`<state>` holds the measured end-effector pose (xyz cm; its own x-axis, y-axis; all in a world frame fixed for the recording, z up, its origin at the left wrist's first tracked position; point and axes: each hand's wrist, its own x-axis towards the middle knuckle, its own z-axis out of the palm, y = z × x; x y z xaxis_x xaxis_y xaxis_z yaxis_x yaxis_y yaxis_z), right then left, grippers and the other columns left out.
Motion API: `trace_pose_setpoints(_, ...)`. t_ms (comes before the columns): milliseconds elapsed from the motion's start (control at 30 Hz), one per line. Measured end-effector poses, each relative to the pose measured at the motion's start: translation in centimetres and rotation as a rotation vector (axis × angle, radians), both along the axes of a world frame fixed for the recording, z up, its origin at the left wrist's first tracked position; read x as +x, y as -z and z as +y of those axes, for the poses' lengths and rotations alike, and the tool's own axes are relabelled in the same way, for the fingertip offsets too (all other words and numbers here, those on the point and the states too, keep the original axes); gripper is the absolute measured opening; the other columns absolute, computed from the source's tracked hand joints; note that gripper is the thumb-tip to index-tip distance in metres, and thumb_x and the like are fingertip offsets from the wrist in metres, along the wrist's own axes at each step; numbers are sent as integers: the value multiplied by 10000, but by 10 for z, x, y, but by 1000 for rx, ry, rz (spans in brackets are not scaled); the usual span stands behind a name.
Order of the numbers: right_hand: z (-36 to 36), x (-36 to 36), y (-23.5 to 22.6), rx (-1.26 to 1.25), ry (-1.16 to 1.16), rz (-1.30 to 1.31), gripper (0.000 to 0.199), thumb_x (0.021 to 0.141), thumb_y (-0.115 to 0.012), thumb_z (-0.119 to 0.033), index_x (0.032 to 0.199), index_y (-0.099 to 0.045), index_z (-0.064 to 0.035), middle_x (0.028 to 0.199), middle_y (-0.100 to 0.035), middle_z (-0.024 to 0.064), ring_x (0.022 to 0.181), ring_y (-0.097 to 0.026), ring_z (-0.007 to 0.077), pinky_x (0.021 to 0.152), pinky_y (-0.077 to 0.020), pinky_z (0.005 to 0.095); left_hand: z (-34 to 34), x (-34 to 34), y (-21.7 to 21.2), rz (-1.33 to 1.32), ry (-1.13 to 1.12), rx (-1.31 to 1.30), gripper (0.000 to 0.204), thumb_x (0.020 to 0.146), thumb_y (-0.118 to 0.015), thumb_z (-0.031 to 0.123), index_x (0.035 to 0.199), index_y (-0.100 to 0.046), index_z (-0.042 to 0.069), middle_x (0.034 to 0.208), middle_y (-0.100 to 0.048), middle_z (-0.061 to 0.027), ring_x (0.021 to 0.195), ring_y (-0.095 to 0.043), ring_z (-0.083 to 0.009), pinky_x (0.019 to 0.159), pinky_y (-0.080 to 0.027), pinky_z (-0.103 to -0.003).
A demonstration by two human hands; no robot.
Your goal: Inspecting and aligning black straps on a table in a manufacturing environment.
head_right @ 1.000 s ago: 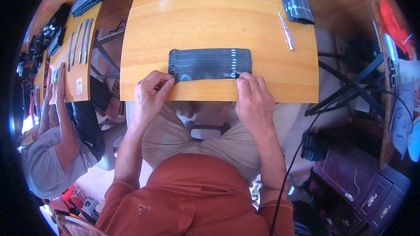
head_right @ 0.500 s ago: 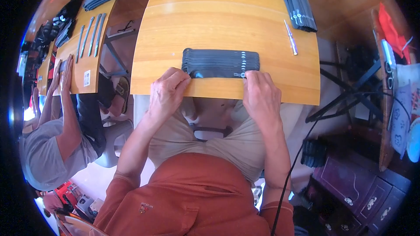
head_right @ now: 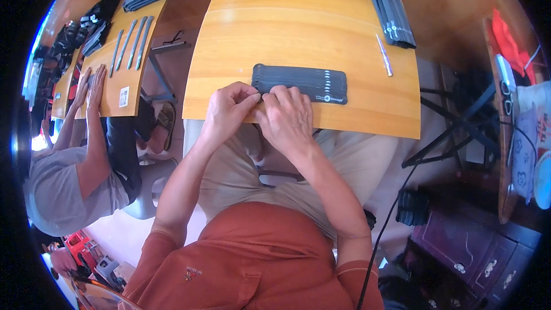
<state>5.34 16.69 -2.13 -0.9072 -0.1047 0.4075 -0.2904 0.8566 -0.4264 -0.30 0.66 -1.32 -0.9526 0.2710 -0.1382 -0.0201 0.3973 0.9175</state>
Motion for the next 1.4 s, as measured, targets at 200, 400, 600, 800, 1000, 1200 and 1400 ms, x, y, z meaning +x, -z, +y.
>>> trace_pose_setpoints(200,-11,-2,7,-71,75,65,132,845,-731,-163,884,-735,-37,903,-638,76,873,-618,290,735,-470,442,-8,3,4,112,73,22,170,940,-726,125,1002,-737,-32,816,-750,-157,730,-733,-204,678,-562,-338)
trace_pose_setpoints(400,-7,-4,13,-194,107,73,85,842,-680,-95,838,-713,-17,876,-660,115,835,-649,322,737,-509,458,-10,5,16,438,85,-72,168,921,-698,60,1065,-739,-16,947,-727,-179,825,-737,-349,737,-587,-403)
trace_pose_setpoints(600,-5,-6,7,-211,155,4,80,828,-674,-80,808,-673,-2,832,-667,153,798,-671,361,709,-539,476,-3,8,18,617,145,-209,159,931,-663,38,1070,-725,-8,1060,-679,-153,869,-713,-363,741,-589,-443)
trace_pose_setpoints(800,10,-2,12,-258,213,43,71,860,-686,-74,853,-689,-3,835,-691,168,758,-700,346,667,-541,432,1,12,11,761,211,-380,114,974,-617,74,977,-699,-4,1032,-632,-130,871,-691,-337,713,-594,-442)
trace_pose_setpoints(1000,68,19,7,-403,465,79,85,861,-657,-75,821,-671,-1,752,-664,171,667,-660,341,631,-517,418,0,11,11,785,240,-383,109,977,-621,71,948,-681,-15,1021,-626,-128,867,-691,-334,686,-593,-442)
trace_pose_setpoints(1200,169,66,4,-393,819,160,170,880,-668,-129,939,-728,19,812,-715,172,701,-674,248,668,-528,383,0,12,6,761,238,-381,108,969,-644,91,953,-693,-4,1028,-630,-121,882,-694,-328,700,-597,-441)
trace_pose_setpoints(1400,260,129,-16,-599,1102,437,171,938,-681,-126,973,-743,30,731,-666,35,633,-595,112,571,-492,276,3,13,11,817,226,-399,140,939,-707,103,1044,-723,13,1055,-664,-110,834,-711,-333,698,-594,-431)
